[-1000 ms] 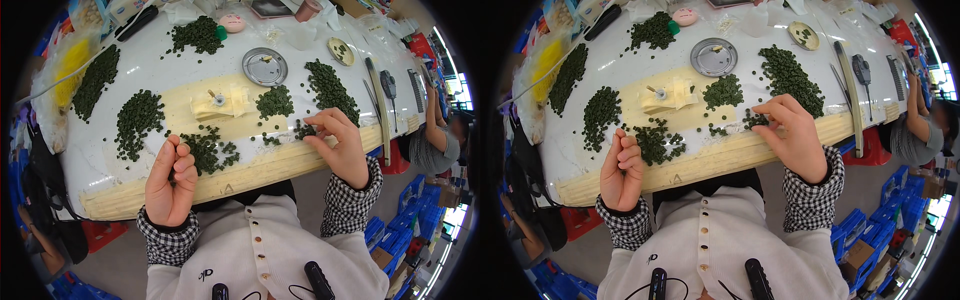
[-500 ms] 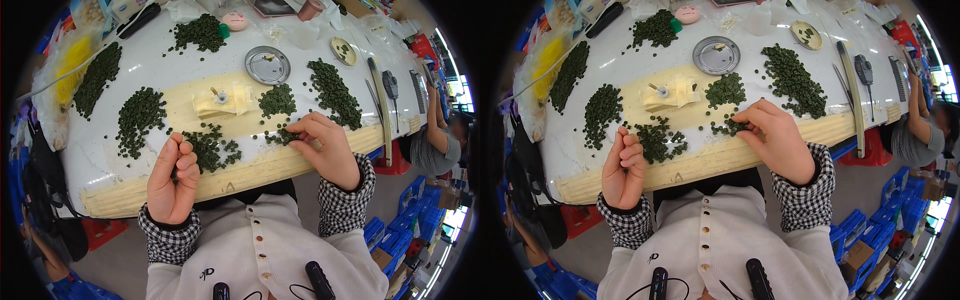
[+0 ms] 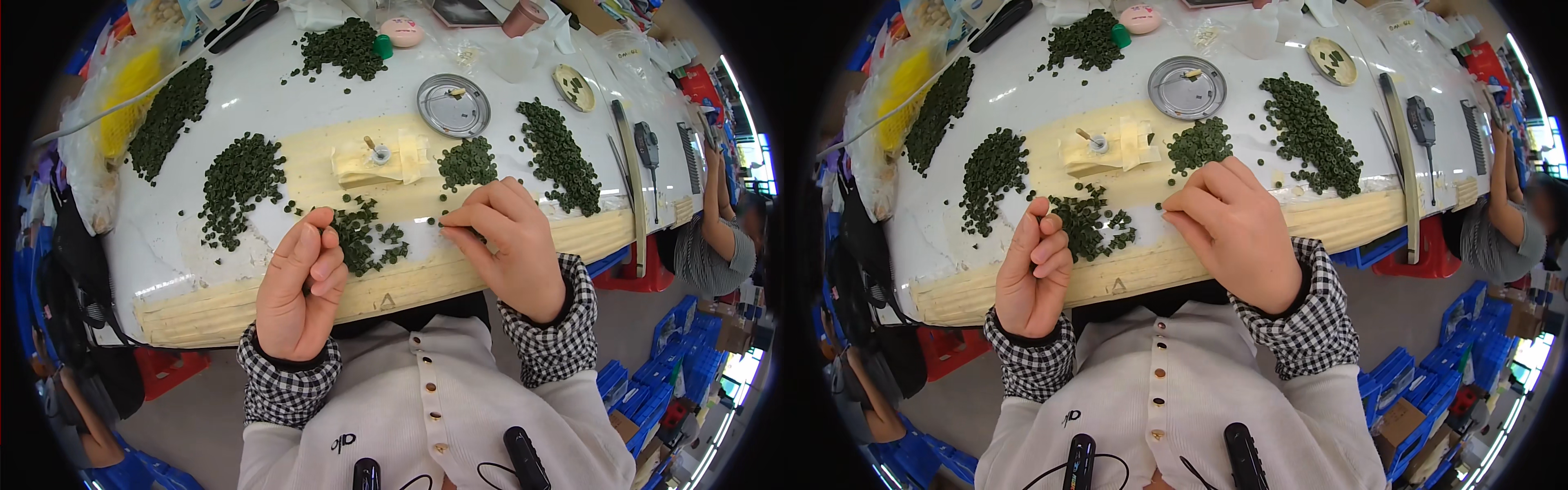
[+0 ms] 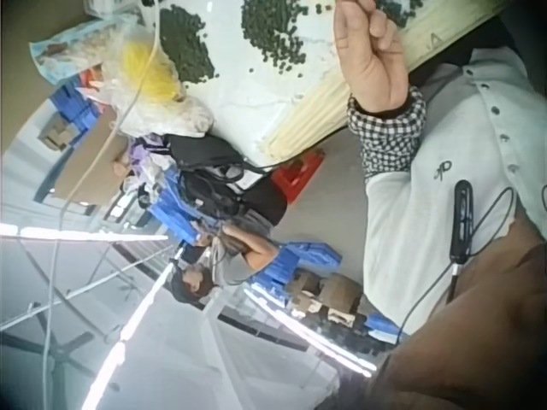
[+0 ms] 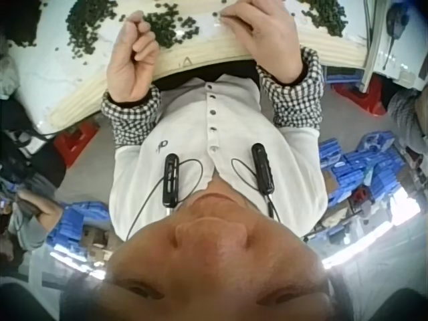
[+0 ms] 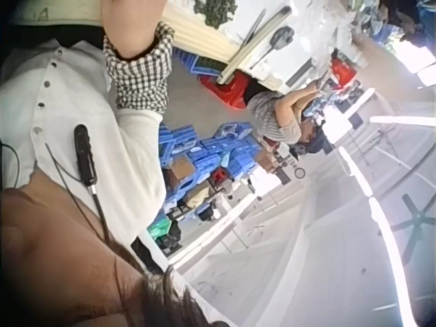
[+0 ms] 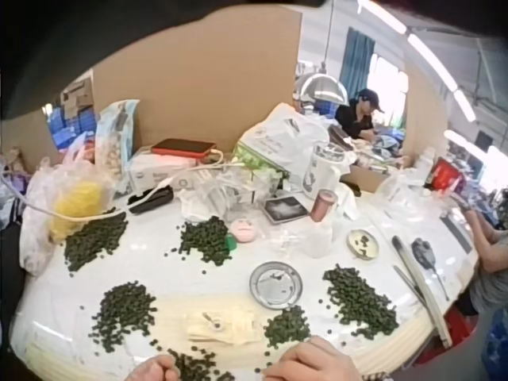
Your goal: Sorting small green components on a workbench and placing them into a small tray.
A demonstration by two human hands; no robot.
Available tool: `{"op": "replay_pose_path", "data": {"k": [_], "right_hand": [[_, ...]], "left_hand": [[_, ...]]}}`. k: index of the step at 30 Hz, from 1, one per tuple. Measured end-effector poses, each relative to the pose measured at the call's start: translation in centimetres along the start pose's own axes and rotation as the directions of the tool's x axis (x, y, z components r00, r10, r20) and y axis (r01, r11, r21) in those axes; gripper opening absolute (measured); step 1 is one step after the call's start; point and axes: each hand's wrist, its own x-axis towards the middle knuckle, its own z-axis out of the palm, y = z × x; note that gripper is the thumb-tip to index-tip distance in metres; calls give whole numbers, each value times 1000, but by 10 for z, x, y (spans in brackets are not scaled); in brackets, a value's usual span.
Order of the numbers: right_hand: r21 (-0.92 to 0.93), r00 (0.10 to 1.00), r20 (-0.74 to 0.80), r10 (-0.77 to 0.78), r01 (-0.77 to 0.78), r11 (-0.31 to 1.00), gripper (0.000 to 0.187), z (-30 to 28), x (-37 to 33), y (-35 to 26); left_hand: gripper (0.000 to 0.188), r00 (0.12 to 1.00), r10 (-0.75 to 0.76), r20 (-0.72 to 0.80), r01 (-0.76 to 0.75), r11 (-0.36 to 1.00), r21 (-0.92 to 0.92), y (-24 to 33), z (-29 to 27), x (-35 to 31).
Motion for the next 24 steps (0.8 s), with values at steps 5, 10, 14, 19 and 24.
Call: {"op": "replay_pose_path", "data": {"k": [5,10,14,19,24], "right_hand": [[-142,993,-34,-109,104,985,13,19,3,1],[-145,992,-38,-122,115,983,15,21,7,-1],[137,999,-41,27,-21,990,15,14,4,-10],[430,996,15,83,-82,899,22,15,1,-13],[884,905,337,259,-399,245,18,21,-5,-18]], "left_hand": [[26,999,24,45,-28,995,99,2,-3,-3],[26,996,81,32,-83,991,102,9,-7,-4],[19,995,91,51,-96,989,111,11,-10,-4],[11,994,64,86,-78,982,170,9,-7,-5],[19,998,22,52,-31,984,177,1,-4,-4]]}}
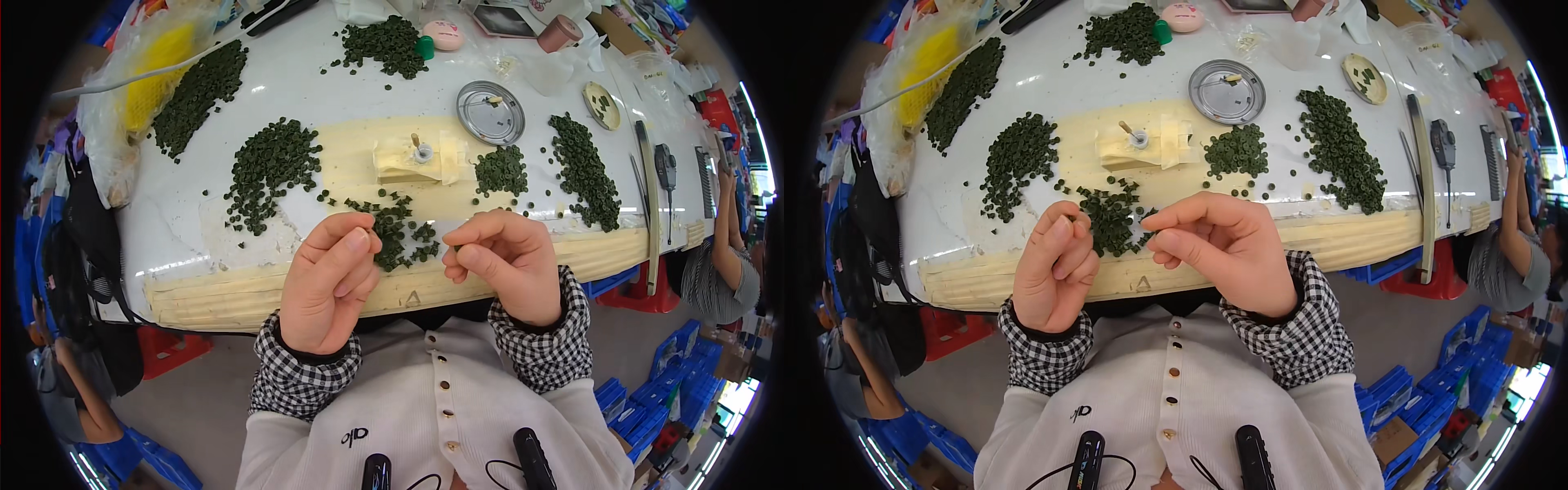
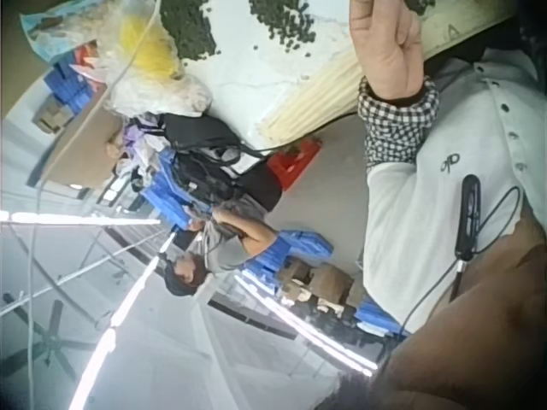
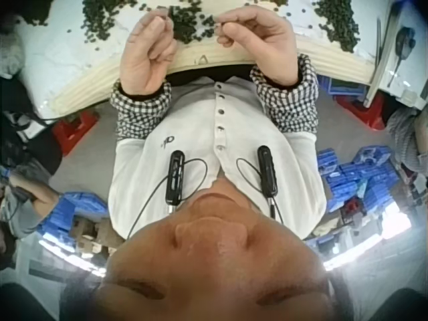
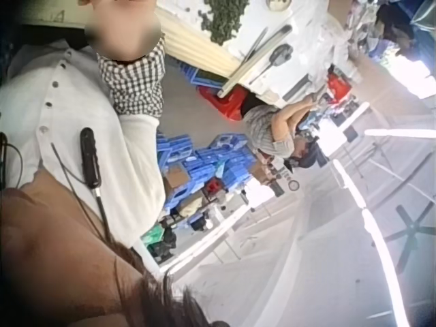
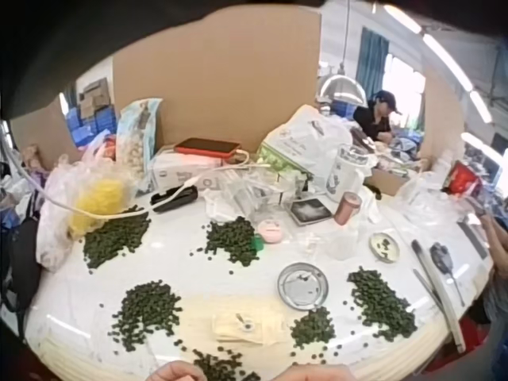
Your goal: Sorting small green components on a workbench and placing them into a small tray.
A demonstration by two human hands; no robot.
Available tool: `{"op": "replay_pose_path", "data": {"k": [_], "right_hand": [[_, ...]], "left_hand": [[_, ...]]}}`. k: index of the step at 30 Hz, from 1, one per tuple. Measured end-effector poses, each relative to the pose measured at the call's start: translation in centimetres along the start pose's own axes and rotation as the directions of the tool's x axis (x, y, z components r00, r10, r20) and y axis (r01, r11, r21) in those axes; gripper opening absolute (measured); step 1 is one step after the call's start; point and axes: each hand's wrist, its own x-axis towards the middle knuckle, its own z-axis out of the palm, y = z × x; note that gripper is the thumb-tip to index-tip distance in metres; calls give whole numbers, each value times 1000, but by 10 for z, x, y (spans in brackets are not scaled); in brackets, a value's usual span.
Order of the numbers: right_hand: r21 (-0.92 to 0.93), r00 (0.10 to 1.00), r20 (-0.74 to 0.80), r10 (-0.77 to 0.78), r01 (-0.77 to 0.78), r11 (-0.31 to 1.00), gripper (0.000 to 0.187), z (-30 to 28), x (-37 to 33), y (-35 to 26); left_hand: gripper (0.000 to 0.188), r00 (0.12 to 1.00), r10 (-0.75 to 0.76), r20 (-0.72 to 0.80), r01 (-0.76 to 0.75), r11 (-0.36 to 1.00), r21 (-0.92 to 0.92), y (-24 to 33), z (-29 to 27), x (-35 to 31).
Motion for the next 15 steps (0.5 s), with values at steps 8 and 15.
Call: {"op": "replay_pose_path", "data": {"k": [8,15], "right_hand": [[347,986,98,137,-163,924,19,-2,2,7],[366,993,82,88,-112,924,20,0,3,11]], "left_hand": [[23,995,-91,38,89,995,48,-11,5,2],[22,992,-98,80,91,992,87,-13,5,4]]}}
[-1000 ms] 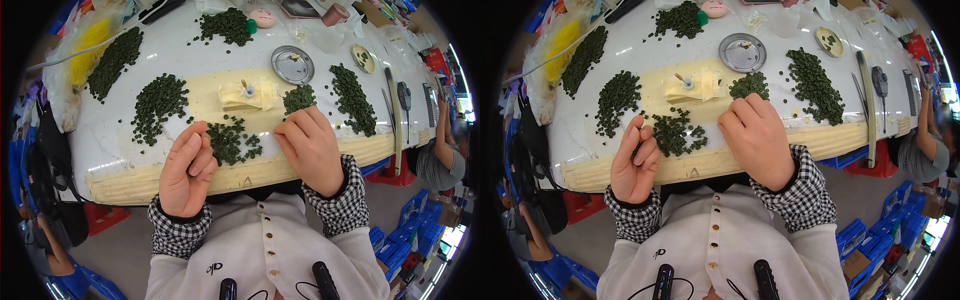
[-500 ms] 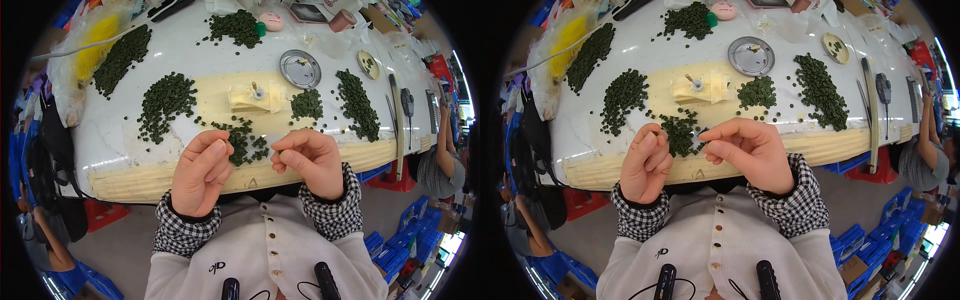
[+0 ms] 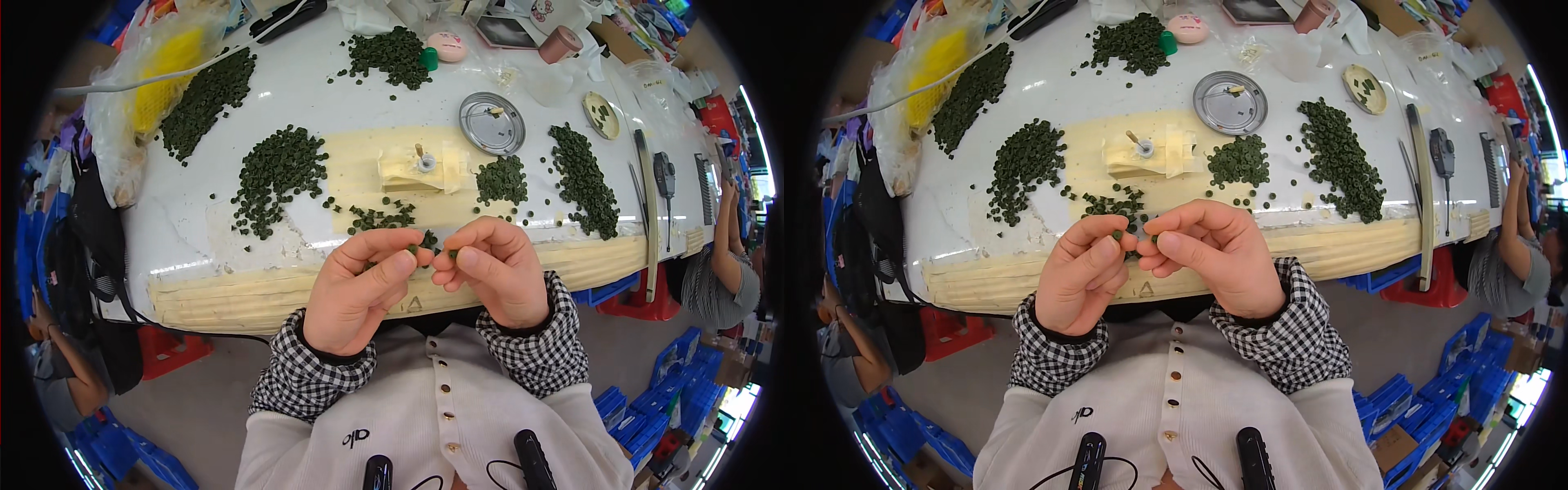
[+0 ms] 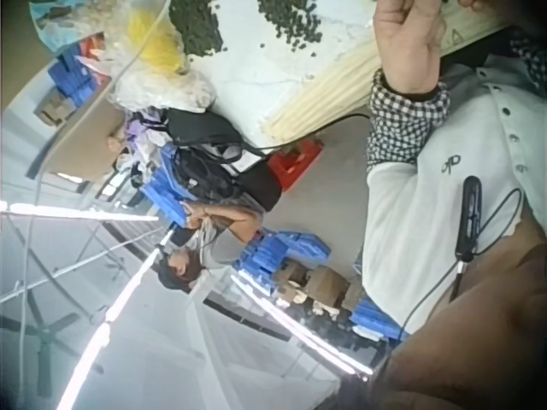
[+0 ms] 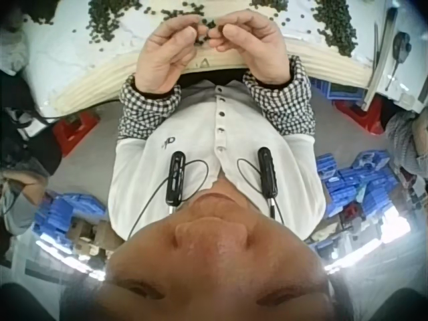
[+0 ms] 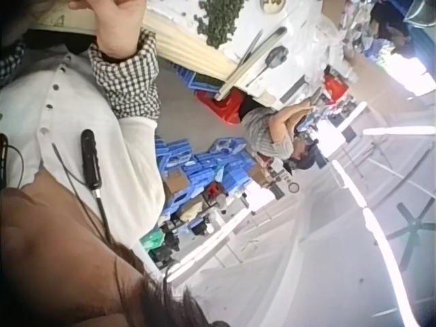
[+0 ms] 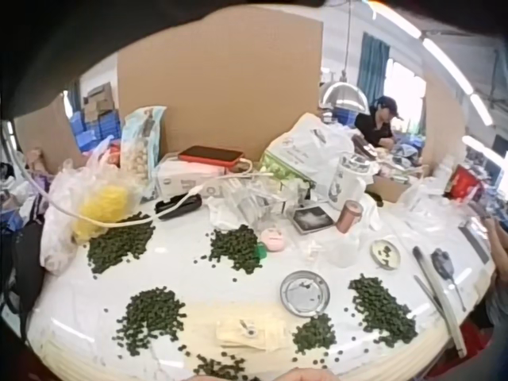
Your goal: Sorting small green components on a workbench and placing them into a small tray.
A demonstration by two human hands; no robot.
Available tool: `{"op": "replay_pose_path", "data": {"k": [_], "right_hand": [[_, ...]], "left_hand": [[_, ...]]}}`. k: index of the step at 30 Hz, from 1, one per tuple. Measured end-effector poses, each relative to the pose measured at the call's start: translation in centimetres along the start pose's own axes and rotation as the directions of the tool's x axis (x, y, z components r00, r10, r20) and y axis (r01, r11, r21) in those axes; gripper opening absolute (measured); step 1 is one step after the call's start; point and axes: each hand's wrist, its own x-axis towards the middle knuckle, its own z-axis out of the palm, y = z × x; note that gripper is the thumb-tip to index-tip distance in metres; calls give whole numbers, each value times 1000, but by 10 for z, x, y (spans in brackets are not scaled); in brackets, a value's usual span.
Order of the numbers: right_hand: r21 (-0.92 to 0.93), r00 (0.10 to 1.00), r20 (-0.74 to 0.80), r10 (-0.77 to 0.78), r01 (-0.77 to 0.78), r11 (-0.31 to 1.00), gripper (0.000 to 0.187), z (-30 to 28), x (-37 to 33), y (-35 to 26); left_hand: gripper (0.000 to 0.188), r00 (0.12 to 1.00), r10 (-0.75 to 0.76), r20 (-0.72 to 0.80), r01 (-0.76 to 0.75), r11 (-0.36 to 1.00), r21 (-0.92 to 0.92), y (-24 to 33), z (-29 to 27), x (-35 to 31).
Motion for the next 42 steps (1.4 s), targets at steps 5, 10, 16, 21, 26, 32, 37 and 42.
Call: {"op": "replay_pose_path", "data": {"k": [5,10,16,21,26,32,37,42], "right_hand": [[-162,998,-22,-58,53,985,21,8,-1,-4],[-284,989,-87,-118,89,955,17,16,-1,-5],[-360,980,-11,-200,182,915,18,14,1,-2],[-473,962,-13,-272,234,849,17,16,3,1],[-513,948,-35,-315,253,820,17,20,4,4],[-702,920,-47,-389,246,668,17,22,4,2],[-759,891,-21,-454,281,587,18,26,4,3],[-834,842,55,-536,334,439,18,26,5,4]], "left_hand": [[23,1000,-8,-13,7,1000,-4,5,1,0],[23,1000,13,-24,-13,1000,13,4,2,-1],[21,997,75,-22,-72,991,113,0,1,-2],[20,995,89,-33,-83,985,151,1,3,-1],[21,988,128,-83,-110,975,194,0,8,-1],[16,986,150,-72,-136,976,172,-1,10,-2],[16,968,227,-107,-192,944,267,-5,13,-1],[14,948,295,-118,-226,886,404,-7,12,-1]]}}
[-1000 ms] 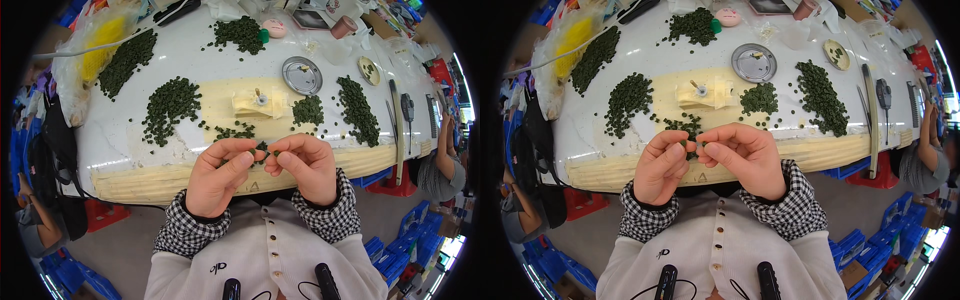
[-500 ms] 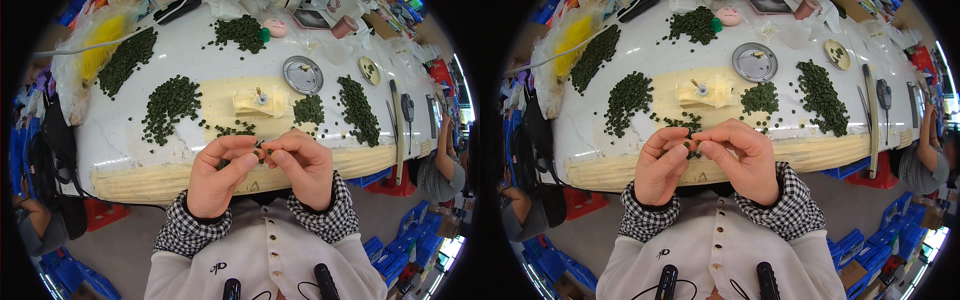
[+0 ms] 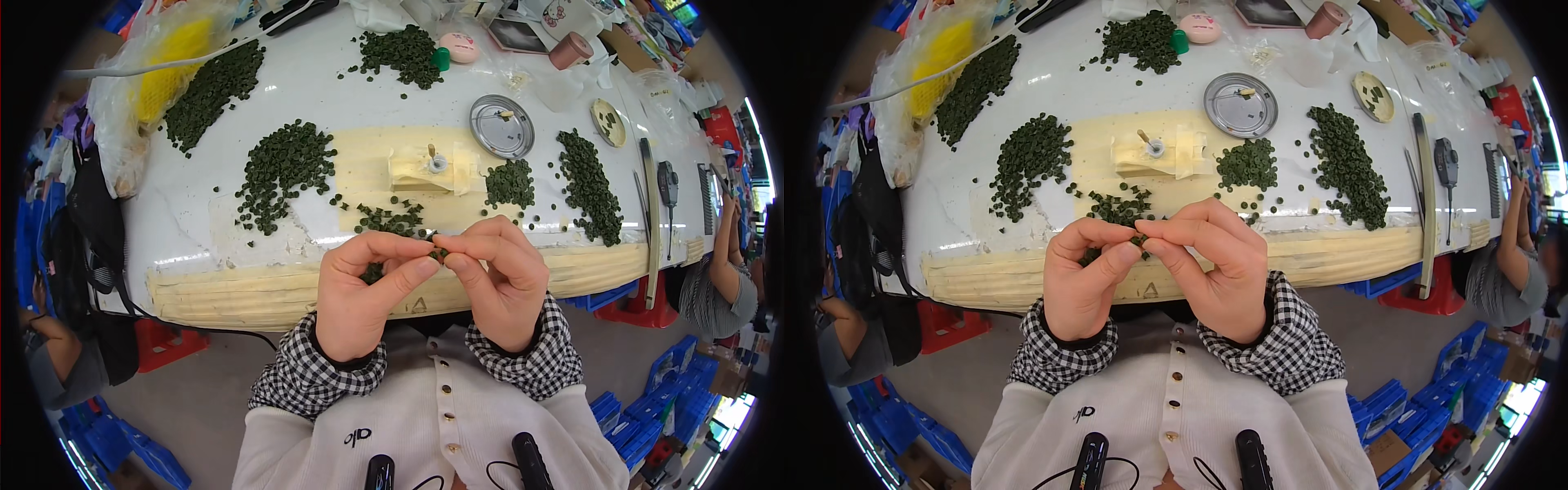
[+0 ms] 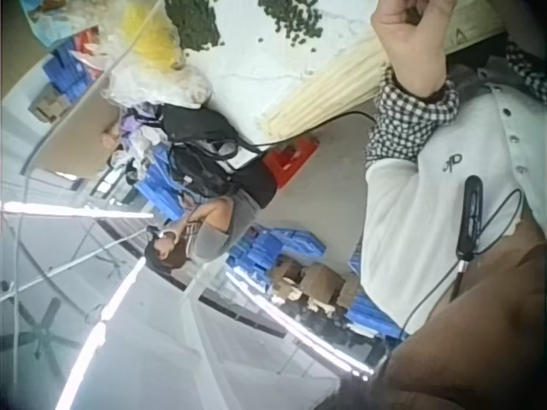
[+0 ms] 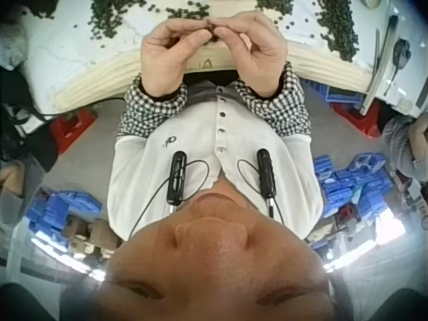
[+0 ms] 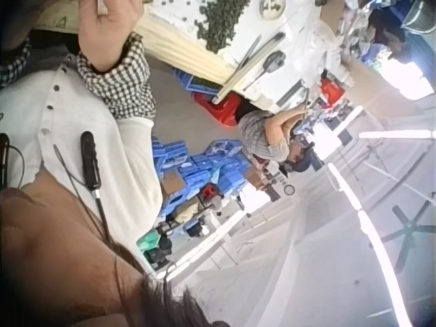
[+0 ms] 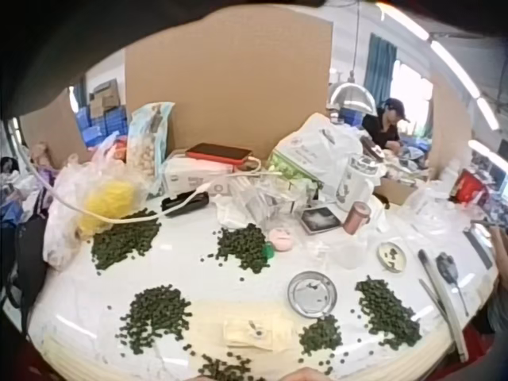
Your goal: Sorting small green components on a workbench and placing them into a small tray.
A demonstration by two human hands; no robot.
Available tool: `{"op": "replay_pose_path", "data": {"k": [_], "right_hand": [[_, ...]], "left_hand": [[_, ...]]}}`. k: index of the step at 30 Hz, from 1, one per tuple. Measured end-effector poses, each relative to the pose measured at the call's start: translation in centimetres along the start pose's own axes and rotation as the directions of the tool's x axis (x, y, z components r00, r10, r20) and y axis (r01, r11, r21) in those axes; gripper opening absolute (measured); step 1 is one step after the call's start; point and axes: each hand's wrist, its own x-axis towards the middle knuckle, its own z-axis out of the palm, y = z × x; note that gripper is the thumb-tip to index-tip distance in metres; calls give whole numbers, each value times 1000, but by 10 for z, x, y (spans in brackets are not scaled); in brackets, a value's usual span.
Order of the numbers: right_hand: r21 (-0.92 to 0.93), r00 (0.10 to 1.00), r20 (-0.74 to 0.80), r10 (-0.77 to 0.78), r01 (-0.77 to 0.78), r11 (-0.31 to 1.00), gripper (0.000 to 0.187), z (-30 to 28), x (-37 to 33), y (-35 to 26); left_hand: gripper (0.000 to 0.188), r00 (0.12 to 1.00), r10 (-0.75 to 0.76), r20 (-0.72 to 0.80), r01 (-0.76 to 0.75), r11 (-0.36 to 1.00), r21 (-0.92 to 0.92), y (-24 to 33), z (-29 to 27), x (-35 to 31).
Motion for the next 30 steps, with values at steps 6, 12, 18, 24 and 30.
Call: {"op": "replay_pose_path", "data": {"k": [6,12,18,24,30], "right_hand": [[-69,999,5,-50,51,996,19,0,0,-1],[-138,994,18,-107,109,984,22,0,-1,-3],[-59,998,36,-49,51,997,23,0,-3,1],[-143,981,82,-176,186,972,33,1,-5,-1],[-140,974,102,-202,215,967,38,1,-4,-2]], "left_hand": [[14,995,98,1,-97,992,82,-3,-1,0],[14,988,153,16,-154,978,140,-2,-2,1],[12,971,232,65,-241,943,229,0,-3,1],[13,976,218,14,-217,961,174,0,-1,2],[14,981,191,-12,-186,967,172,2,-3,4]]}}
